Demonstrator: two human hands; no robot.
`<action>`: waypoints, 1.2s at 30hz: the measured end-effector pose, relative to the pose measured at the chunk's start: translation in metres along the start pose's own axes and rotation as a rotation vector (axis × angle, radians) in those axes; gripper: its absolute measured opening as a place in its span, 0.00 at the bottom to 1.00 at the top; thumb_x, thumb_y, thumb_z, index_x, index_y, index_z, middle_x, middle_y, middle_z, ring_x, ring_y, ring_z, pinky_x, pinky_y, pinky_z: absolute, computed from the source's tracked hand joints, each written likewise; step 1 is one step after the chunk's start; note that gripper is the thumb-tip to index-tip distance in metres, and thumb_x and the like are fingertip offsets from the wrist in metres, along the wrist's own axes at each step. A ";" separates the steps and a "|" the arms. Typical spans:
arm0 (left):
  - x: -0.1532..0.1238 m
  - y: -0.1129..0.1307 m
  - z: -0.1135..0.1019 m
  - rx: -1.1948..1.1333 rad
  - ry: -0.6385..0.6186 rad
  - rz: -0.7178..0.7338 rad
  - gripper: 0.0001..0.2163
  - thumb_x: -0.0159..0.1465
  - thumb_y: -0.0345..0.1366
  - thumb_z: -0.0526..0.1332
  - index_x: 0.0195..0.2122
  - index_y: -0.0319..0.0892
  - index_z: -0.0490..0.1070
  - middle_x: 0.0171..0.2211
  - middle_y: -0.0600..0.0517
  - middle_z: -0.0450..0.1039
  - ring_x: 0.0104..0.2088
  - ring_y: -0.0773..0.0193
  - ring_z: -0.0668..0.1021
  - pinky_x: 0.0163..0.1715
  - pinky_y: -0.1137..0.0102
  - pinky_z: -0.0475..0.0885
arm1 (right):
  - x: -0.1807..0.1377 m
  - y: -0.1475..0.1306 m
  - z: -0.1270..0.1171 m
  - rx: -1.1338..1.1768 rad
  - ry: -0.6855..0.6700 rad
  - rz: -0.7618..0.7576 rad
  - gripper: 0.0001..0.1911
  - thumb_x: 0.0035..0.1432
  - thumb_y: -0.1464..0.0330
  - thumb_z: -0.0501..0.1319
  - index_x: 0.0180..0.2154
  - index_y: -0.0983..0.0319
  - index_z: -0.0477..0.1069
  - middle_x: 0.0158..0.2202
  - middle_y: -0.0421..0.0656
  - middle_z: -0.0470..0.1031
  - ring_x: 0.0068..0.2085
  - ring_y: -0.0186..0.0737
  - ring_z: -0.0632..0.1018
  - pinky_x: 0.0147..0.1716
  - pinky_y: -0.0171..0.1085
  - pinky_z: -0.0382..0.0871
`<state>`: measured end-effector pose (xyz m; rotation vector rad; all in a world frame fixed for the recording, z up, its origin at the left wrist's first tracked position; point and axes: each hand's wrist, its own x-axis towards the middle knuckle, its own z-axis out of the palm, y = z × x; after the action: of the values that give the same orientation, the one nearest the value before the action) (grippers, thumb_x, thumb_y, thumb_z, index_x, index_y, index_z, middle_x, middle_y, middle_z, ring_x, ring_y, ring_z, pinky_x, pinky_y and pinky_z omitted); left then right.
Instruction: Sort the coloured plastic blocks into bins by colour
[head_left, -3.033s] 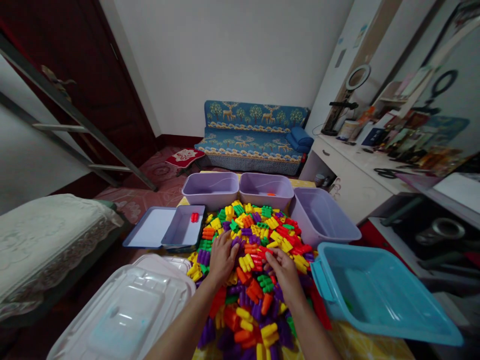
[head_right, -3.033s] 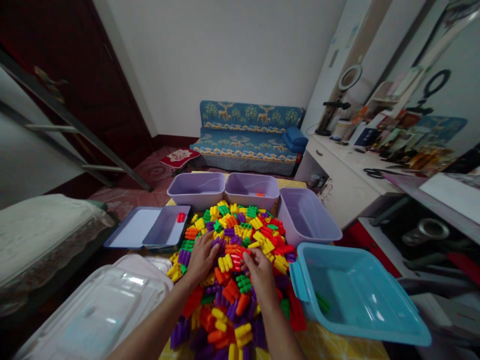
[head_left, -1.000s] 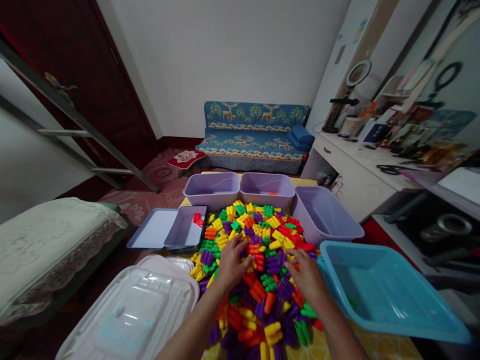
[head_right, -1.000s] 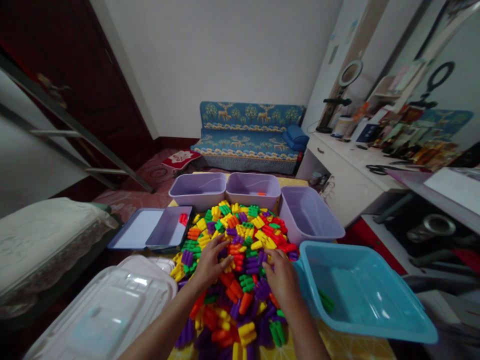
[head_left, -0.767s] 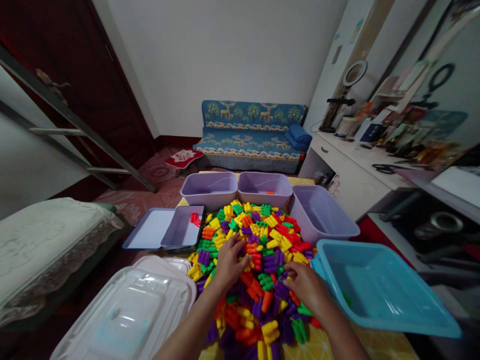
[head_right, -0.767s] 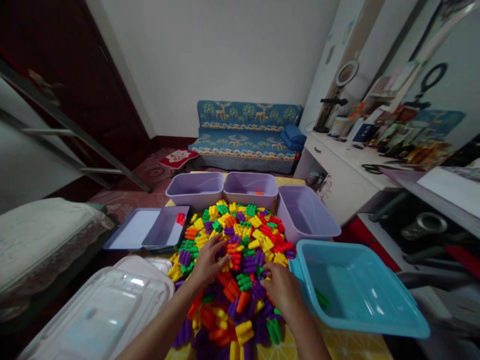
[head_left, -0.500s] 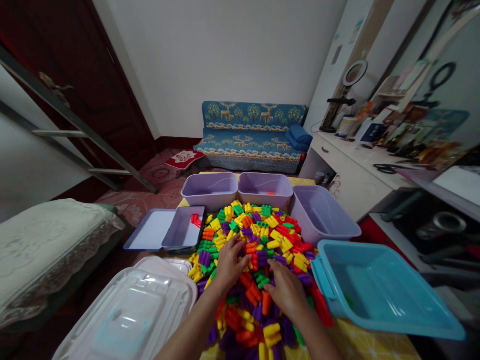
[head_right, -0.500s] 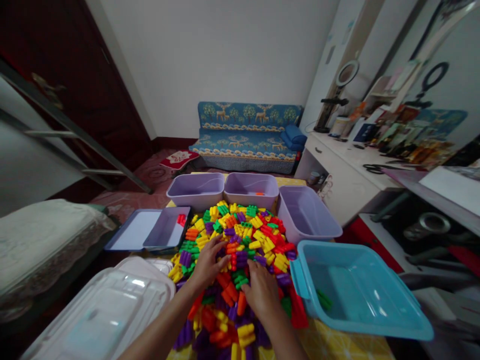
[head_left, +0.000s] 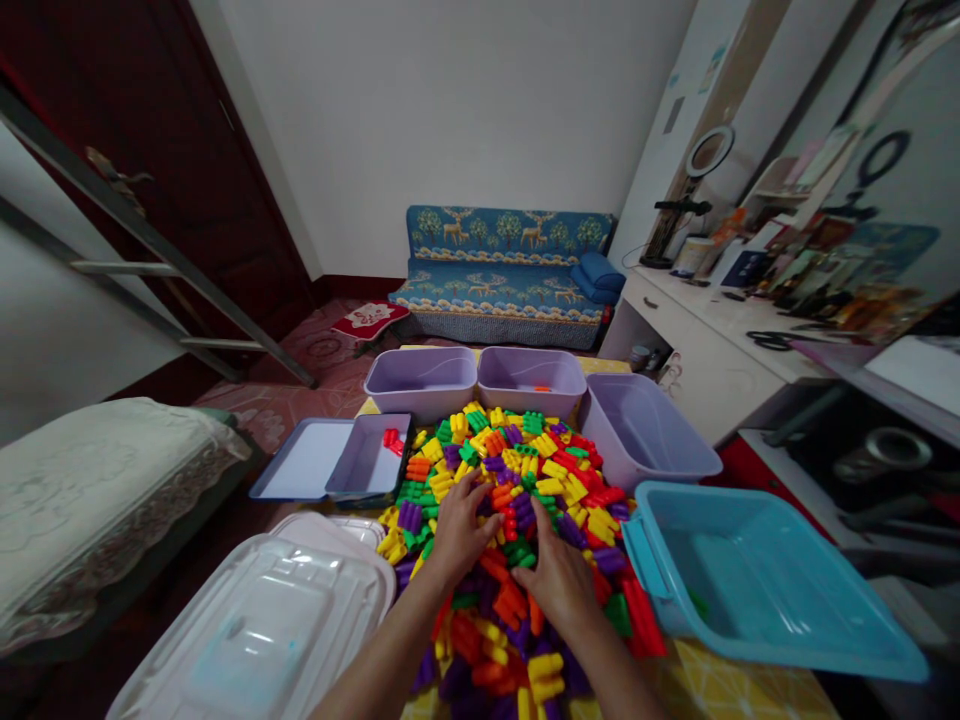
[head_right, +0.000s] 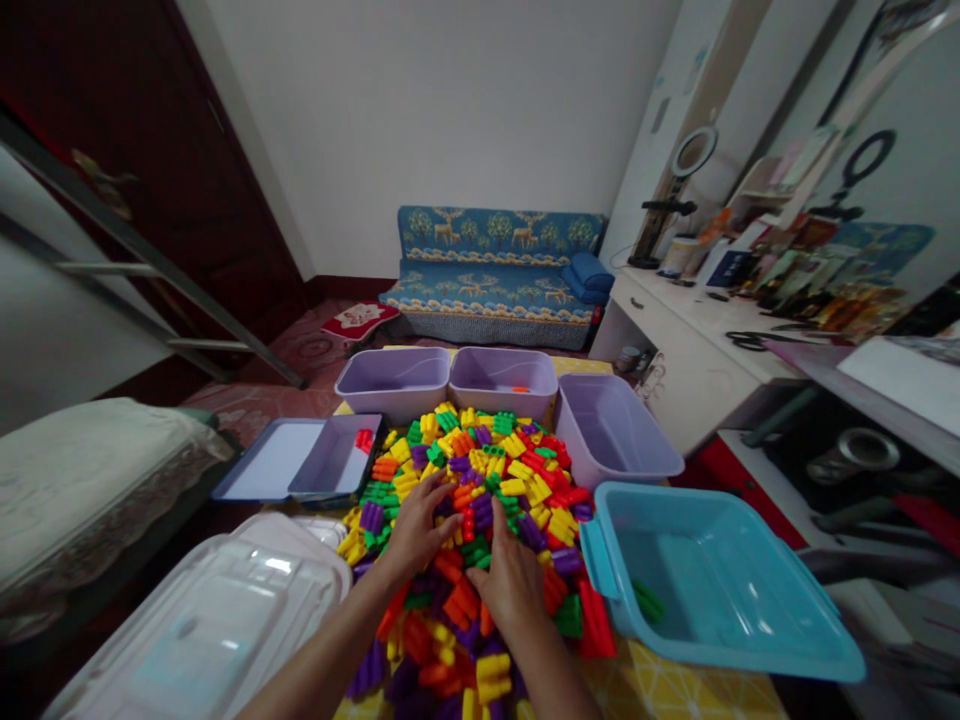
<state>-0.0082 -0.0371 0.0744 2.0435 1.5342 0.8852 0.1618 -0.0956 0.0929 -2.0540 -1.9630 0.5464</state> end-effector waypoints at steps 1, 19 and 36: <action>0.000 0.000 0.000 0.004 -0.001 -0.002 0.21 0.58 0.38 0.67 0.53 0.44 0.74 0.60 0.43 0.66 0.59 0.48 0.70 0.58 0.52 0.66 | -0.001 -0.001 0.000 -0.021 -0.001 -0.002 0.48 0.49 0.71 0.67 0.68 0.62 0.46 0.43 0.51 0.81 0.42 0.52 0.82 0.38 0.41 0.70; 0.000 0.004 -0.004 0.027 -0.042 -0.024 0.20 0.58 0.37 0.67 0.52 0.44 0.75 0.61 0.42 0.66 0.60 0.47 0.69 0.59 0.52 0.66 | 0.014 0.055 -0.052 1.550 0.880 0.288 0.21 0.60 0.48 0.52 0.41 0.57 0.68 0.50 0.50 0.75 0.51 0.43 0.77 0.50 0.45 0.73; -0.001 0.002 -0.001 0.029 -0.028 -0.018 0.21 0.57 0.36 0.67 0.52 0.44 0.74 0.61 0.43 0.65 0.60 0.48 0.69 0.58 0.51 0.66 | 0.042 0.032 -0.018 0.539 0.481 -0.108 0.20 0.53 0.60 0.60 0.46 0.62 0.75 0.52 0.52 0.75 0.56 0.53 0.72 0.58 0.54 0.63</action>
<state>-0.0076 -0.0384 0.0762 2.0504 1.5576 0.8289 0.1999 -0.0544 0.0914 -1.5539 -1.4403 0.4419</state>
